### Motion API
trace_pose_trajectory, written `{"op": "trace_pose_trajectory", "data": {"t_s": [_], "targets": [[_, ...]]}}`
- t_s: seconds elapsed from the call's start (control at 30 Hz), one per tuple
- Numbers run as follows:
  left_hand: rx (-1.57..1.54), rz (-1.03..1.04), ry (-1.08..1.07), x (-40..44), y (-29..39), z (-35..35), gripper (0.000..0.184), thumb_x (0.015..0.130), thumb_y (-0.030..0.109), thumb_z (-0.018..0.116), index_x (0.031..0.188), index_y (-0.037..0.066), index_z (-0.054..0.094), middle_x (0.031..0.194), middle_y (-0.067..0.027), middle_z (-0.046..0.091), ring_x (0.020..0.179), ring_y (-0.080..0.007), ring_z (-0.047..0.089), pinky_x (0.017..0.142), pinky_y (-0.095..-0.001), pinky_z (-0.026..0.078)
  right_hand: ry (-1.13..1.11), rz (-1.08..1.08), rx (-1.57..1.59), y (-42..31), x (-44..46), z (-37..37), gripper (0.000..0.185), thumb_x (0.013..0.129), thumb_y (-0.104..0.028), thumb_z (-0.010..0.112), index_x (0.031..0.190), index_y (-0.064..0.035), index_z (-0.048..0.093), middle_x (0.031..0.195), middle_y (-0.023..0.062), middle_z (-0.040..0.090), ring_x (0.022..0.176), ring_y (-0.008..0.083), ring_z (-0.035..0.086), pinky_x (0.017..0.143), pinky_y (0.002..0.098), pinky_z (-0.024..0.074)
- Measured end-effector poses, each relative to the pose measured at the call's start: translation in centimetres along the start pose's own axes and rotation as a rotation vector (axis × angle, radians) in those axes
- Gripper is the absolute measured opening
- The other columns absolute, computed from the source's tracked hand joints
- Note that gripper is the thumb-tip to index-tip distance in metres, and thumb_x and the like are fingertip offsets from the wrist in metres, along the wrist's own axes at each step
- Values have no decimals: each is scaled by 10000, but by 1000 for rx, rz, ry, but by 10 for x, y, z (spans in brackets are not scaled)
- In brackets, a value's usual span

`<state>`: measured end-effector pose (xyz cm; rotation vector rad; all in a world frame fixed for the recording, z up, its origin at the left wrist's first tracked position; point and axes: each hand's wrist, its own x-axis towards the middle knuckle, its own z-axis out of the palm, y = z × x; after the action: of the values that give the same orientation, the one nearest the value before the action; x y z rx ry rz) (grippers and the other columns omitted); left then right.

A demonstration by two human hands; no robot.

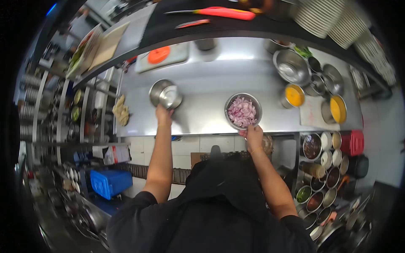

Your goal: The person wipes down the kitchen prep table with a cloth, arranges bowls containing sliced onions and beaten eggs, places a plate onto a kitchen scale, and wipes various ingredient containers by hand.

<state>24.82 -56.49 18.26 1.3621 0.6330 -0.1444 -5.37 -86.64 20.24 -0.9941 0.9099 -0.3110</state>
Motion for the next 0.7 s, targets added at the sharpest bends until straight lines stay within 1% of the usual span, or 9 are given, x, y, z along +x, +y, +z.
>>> {"op": "trace_pose_trajectory", "data": {"t_s": [0.2,0.3,0.33,0.37,0.4,0.43,0.47,0.6,0.7], "targets": [[73,2,-47,26,23,27,704,1029,369,564,1601,79,273,1492,-163,467,1199,-275,573,863,-364,556,-33,-47,-96,8,45,96,263,1056,-167,515,1125,84,556,984,167,650,778,235,712,683,341,637],[-3,-2,-92,40,18,22,728,1025,345,618,1602,68,271,1485,-177,445,1255,-293,534,955,-420,537,-139,-43,-185,10,54,120,325,1071,-295,543,1082,28,568,992,142,644,817,218,704,686,358,634],[625,520,-272,82,-20,-3,708,1026,332,622,1591,72,284,1483,-175,440,1250,-292,537,988,-429,526,-185,-68,-216,10,55,119,342,1072,-327,541,1073,14,571,989,132,645,821,213,700,689,361,632],[1142,1156,-106,125,-58,-26,689,1026,318,626,1580,76,297,1481,-173,435,1244,-292,539,1021,-437,514,-197,-36,-251,8,54,118,372,1075,-372,530,1087,-3,579,976,104,646,804,196,691,687,355,622],[1014,1167,-269,100,-43,-39,626,1045,322,588,1556,88,313,1509,-154,414,1237,-301,543,1071,-450,495,-204,-87,-311,18,64,106,344,1075,-361,533,1104,-22,584,960,83,641,783,179,679,654,336,608],[515,616,-495,73,-33,-42,587,1057,287,540,1562,99,306,1528,-156,414,1267,-334,535,1079,-462,483,-149,-127,-315,20,65,93,287,1070,-334,553,1101,-51,593,941,65,641,769,167,672,621,324,596],[-72,118,-431,44,-20,-44,552,1070,252,493,1567,110,300,1546,-157,413,1297,-367,527,1087,-474,471,-123,-180,-284,19,66,77,230,1061,-290,574,1097,-64,599,913,56,637,758,166,669,591,314,588],[-92,88,-193,14,-12,-82,610,1045,224,550,1549,31,266,1503,-225,404,1309,-439,502,1071,-487,522,281,-296,18,-62,52,4,162,1039,-223,582,1015,-63,585,861,63,613,652,170,631,522,305,543],[-112,83,-69,-1,-6,-106,509,1019,153,537,1472,33,339,1401,-239,432,1225,-385,539,1043,-468,537,461,-420,261,-119,89,-90,101,988,-158,580,1007,-61,563,826,76,583,601,184,595,477,315,482]]}}
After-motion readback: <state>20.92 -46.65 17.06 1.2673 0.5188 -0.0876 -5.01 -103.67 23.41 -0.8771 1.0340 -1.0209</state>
